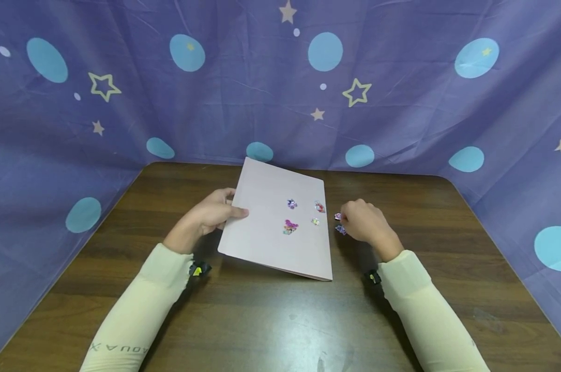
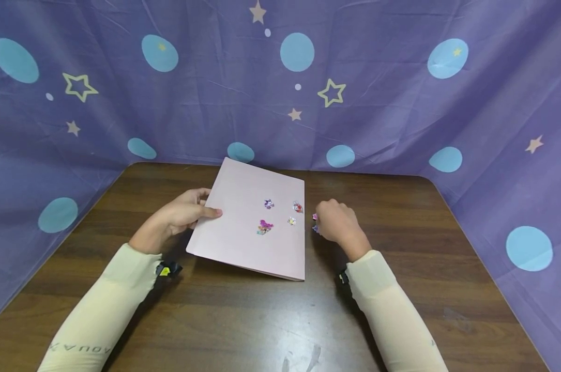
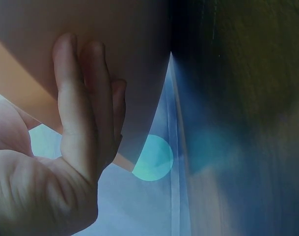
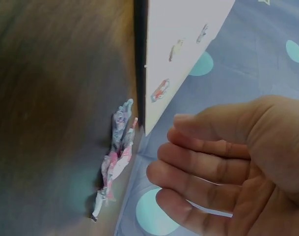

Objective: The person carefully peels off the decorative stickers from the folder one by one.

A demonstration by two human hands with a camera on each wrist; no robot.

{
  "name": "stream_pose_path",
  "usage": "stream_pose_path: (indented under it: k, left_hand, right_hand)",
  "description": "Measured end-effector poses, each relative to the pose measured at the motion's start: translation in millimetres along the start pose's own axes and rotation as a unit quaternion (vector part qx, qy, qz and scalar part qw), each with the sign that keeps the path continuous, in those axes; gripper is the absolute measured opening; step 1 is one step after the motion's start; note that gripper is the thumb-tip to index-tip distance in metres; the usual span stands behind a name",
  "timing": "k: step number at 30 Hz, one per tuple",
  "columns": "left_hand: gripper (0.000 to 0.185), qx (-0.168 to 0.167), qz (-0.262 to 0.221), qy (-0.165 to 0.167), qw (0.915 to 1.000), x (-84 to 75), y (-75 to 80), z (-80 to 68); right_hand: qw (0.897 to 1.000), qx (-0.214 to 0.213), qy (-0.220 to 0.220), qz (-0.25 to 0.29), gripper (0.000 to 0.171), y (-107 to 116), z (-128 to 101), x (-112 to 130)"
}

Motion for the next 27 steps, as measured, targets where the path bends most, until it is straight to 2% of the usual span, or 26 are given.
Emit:
stream_pose_path:
  k: [6,11,16,19,23,27]
  left_hand:
    - [0.067,-0.002,-0.001,-0.004,1.0000,0.4,1.4,0.1]
    - [0.067,-0.002,-0.007,-0.001,1.0000,1.5,0.8,0.0]
    - [0.069,-0.004,-0.004,-0.005,1.0000,1.3,1.7,0.1]
    - [0.068,-0.001,-0.004,-0.006,1.0000,0.7,2.1,-0.8]
    - [0.067,0.000,-0.004,-0.003,1.0000,-0.1,0.6,-1.7]
    - [0.068,-0.002,-0.001,-0.002,1.0000,-0.3,-0.2,-1.6]
  right_hand:
    - [1.000,-0.015,0.007,0.016,0.012,3,0,7]
    - [0.999,-0.007,0.033,0.018,0.012,4,1,21]
    - [0.995,0.002,0.094,0.042,0.018,5,6,44]
    - [0.989,0.007,0.132,0.062,0.015,1,10,58]
    - [0.984,-0.004,0.170,0.058,0.010,-7,12,71]
    - [0.976,-0.023,0.208,0.058,0.015,-13,11,78]
Point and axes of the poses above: each hand's wrist, its own z-axis towards the middle knuckle, its own y-axis out of the back of the hand, x = y × z, the point moved 2 cm from there along z, towards the middle knuckle, and after that the axes turned 10 degrees about -y, right-handed, at the moved point
